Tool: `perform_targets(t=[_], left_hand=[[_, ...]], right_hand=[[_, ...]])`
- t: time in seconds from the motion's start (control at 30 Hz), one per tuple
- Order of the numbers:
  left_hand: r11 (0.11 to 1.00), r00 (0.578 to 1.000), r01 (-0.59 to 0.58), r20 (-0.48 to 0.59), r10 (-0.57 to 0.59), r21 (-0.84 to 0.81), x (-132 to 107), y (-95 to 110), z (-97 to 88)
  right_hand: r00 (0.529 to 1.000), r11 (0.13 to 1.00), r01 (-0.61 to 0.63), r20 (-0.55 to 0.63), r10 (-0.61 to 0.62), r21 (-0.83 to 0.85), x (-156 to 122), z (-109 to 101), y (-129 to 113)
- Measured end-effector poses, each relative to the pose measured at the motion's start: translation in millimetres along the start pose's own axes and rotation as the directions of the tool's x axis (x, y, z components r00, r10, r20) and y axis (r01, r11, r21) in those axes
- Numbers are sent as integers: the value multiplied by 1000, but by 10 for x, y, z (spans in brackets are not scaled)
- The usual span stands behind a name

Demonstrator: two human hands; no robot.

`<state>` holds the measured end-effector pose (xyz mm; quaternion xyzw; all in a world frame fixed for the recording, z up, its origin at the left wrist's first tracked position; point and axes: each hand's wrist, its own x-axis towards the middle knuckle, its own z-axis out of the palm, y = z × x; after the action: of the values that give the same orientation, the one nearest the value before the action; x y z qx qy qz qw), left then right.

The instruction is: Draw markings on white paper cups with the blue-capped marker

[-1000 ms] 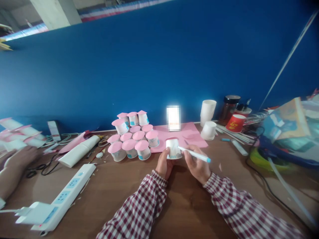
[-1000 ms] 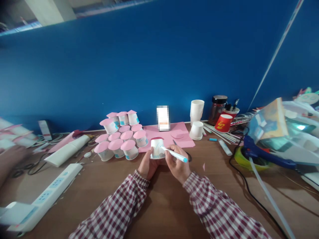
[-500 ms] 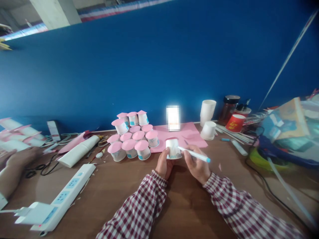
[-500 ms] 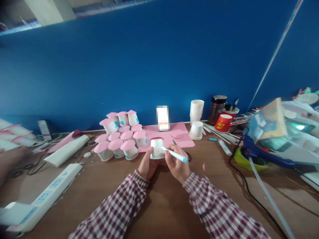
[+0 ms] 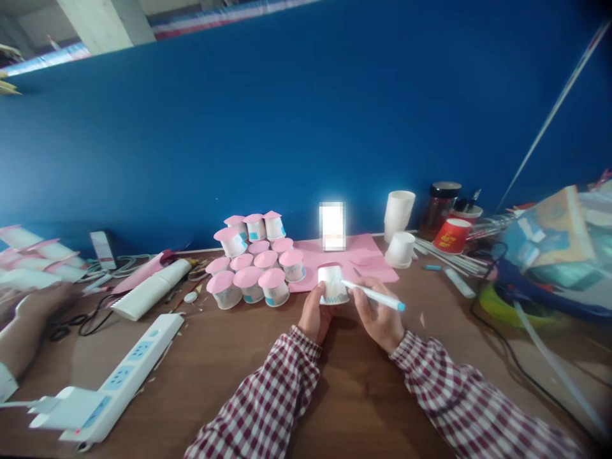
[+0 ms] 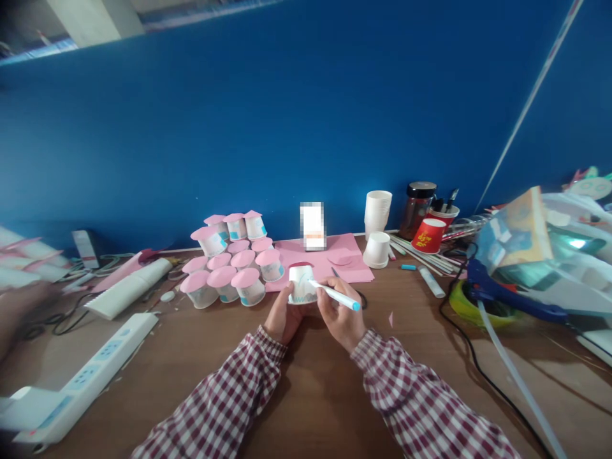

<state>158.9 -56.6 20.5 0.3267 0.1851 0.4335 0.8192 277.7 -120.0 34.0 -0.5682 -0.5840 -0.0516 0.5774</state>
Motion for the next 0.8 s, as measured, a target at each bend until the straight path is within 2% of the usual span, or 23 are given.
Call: perform_targets(t=[0.27,0.8], left_hand=[[1000,1000,15,2,-15,-24,4,9,7],[999,999,38,30,-38,-14,-10,-5,6]], right_hand=[[996,989,-89,-6,90,120,-15,33,38],[995,987,-101,4,101,125,-2,35,55]])
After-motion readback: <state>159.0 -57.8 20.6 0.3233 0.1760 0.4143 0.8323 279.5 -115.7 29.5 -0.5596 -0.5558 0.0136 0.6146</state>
